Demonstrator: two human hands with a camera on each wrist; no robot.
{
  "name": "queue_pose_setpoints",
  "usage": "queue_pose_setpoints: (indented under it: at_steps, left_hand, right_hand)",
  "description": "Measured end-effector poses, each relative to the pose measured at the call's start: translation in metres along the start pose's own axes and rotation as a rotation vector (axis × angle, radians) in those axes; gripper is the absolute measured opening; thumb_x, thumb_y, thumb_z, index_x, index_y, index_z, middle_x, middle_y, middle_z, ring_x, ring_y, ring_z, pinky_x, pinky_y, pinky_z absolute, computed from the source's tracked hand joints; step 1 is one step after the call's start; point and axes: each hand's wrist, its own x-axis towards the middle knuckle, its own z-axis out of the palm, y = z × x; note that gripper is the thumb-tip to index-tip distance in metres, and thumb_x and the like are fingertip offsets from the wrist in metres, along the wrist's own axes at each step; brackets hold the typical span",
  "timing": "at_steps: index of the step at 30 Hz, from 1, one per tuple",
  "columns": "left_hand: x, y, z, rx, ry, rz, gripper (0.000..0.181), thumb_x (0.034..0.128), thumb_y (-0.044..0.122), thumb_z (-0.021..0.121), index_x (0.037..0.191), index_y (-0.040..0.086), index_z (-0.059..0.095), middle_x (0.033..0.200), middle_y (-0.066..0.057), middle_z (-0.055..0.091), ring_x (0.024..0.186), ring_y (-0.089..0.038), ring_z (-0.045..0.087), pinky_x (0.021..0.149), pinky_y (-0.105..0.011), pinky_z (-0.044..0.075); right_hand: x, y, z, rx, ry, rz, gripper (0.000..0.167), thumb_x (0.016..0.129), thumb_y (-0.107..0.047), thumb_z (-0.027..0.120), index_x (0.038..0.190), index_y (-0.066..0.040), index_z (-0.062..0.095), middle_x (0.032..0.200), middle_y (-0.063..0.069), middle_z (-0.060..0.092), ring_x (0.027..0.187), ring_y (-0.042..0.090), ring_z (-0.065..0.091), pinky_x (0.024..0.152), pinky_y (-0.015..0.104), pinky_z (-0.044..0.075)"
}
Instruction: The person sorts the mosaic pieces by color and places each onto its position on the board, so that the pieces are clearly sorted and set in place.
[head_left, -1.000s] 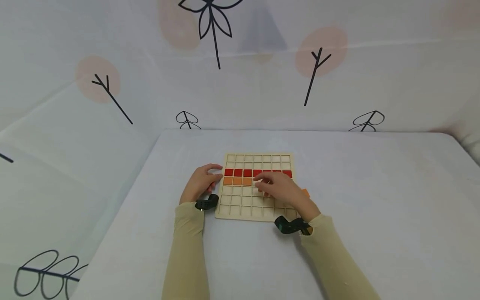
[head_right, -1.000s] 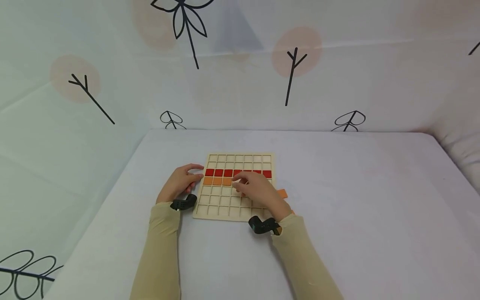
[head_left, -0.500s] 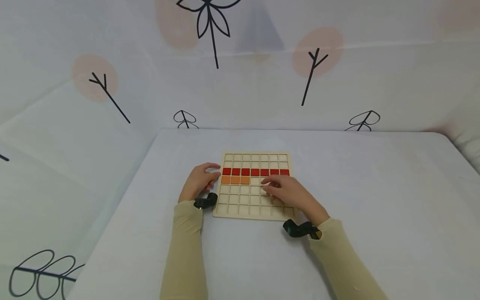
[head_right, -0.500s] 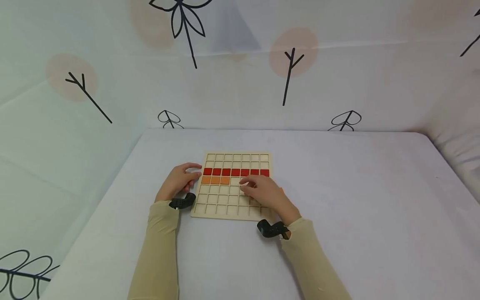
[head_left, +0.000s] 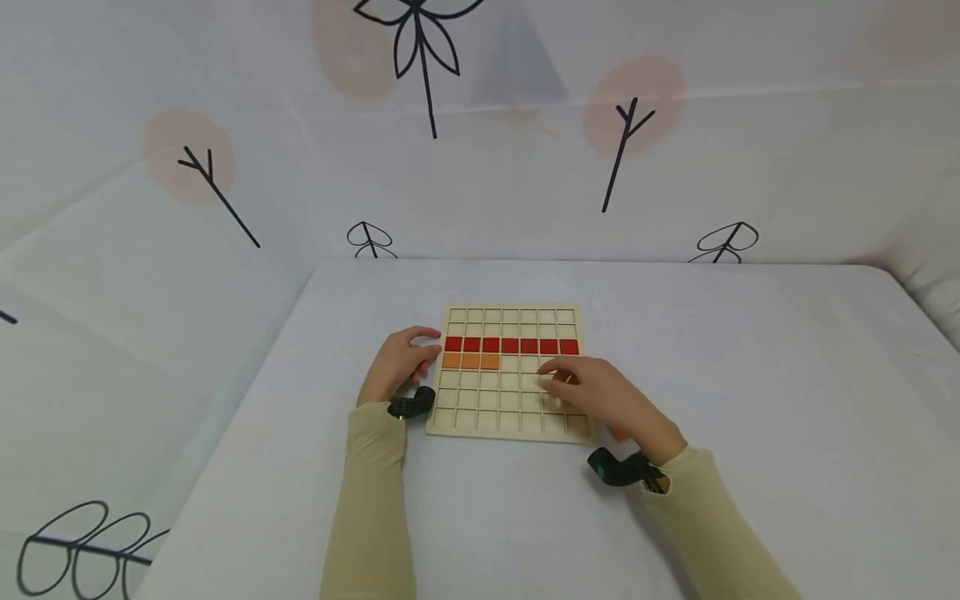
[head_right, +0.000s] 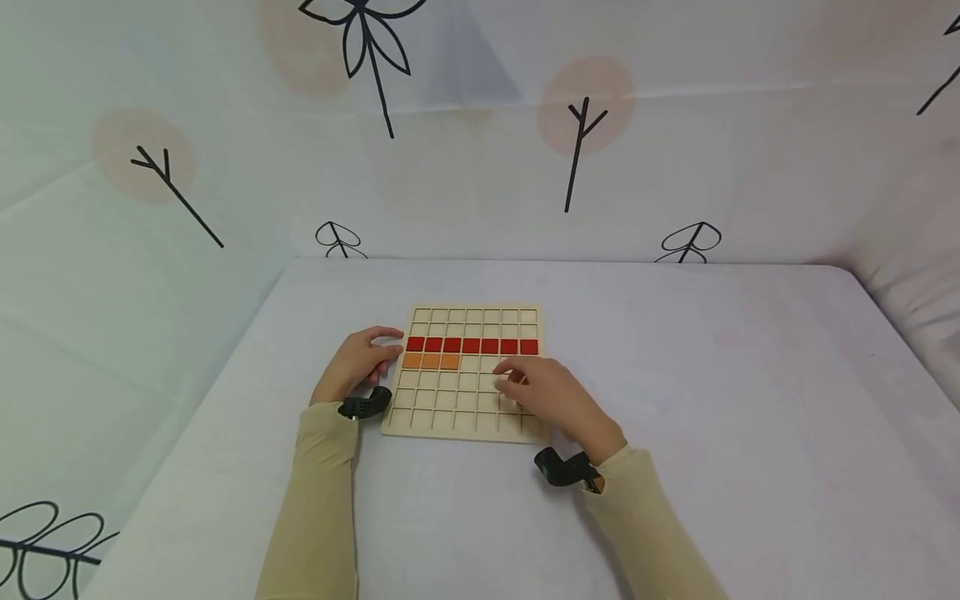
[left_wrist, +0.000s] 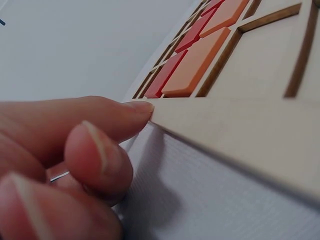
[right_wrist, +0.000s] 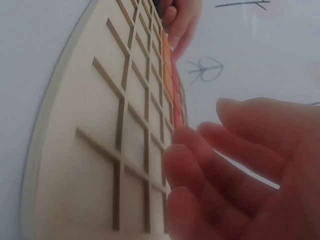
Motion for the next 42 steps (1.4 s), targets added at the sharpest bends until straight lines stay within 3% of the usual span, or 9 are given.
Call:
queue_pose_setpoints:
  at_steps: [7,14,20,28,38,42]
  left_hand:
    - [0.0,-0.001,-0.001,0.006,0.003,0.007,0.027,0.0834,0.031,0.061,0.109,0.025,0.058,0.059,-0.006,0.052,0.043,-0.015,0.043,0.043,-0.025,0.04]
    - [0.0,-0.002,-0.001,0.005,-0.008,0.028,0.028,0.0836,0.031,0.061,0.111,0.025,0.058,0.059,-0.006,0.052,0.042,-0.014,0.042,0.043,-0.026,0.041]
    - [0.0,-0.005,0.0,0.019,-0.006,0.012,0.028,0.0833,0.032,0.061,0.11,0.026,0.058,0.059,-0.005,0.052,0.042,-0.015,0.043,0.042,-0.026,0.04]
    - [-0.003,-0.001,-0.001,0.007,0.005,0.012,0.027,0.0834,0.03,0.062,0.11,0.027,0.058,0.058,-0.007,0.052,0.043,-0.015,0.043,0.043,-0.026,0.041]
    - [-0.005,0.001,-0.002,0.001,-0.002,0.006,0.028,0.0844,0.028,0.061,0.112,0.025,0.058,0.059,-0.006,0.052,0.044,-0.015,0.044,0.043,-0.025,0.041]
    - [-0.004,0.0,-0.002,0.005,0.001,0.006,0.028,0.0843,0.029,0.061,0.111,0.025,0.057,0.058,-0.006,0.051,0.043,-0.015,0.044,0.043,-0.025,0.041]
  right_hand:
    - [-0.007,0.014,-0.003,-0.012,0.022,0.021,0.028,0.088,-0.029,0.056,0.113,-0.016,0.059,0.088,-0.003,0.058,0.078,0.014,0.052,0.067,0.03,0.043]
    - [-0.017,0.028,-0.008,0.104,0.016,0.068,0.029,0.088,-0.032,0.056,0.113,-0.018,0.058,0.082,0.002,0.058,0.07,0.017,0.054,0.062,0.031,0.045]
    - [-0.026,0.037,-0.015,0.1,0.022,0.097,0.029,0.088,-0.034,0.055,0.111,-0.018,0.059,0.092,0.002,0.058,0.078,0.018,0.052,0.064,0.03,0.044]
    - [-0.026,0.051,-0.018,0.195,-0.005,0.097,0.03,0.088,-0.035,0.055,0.11,-0.015,0.059,0.076,0.005,0.056,0.07,0.021,0.052,0.06,0.033,0.042]
    - [-0.03,0.063,-0.023,0.171,-0.039,0.108,0.032,0.086,-0.037,0.057,0.107,-0.014,0.061,0.093,0.003,0.059,0.073,0.018,0.055,0.067,0.033,0.044]
    - [-0.033,0.067,-0.026,0.147,-0.04,0.114,0.031,0.085,-0.039,0.058,0.104,-0.015,0.062,0.09,0.002,0.059,0.073,0.018,0.054,0.066,0.032,0.043]
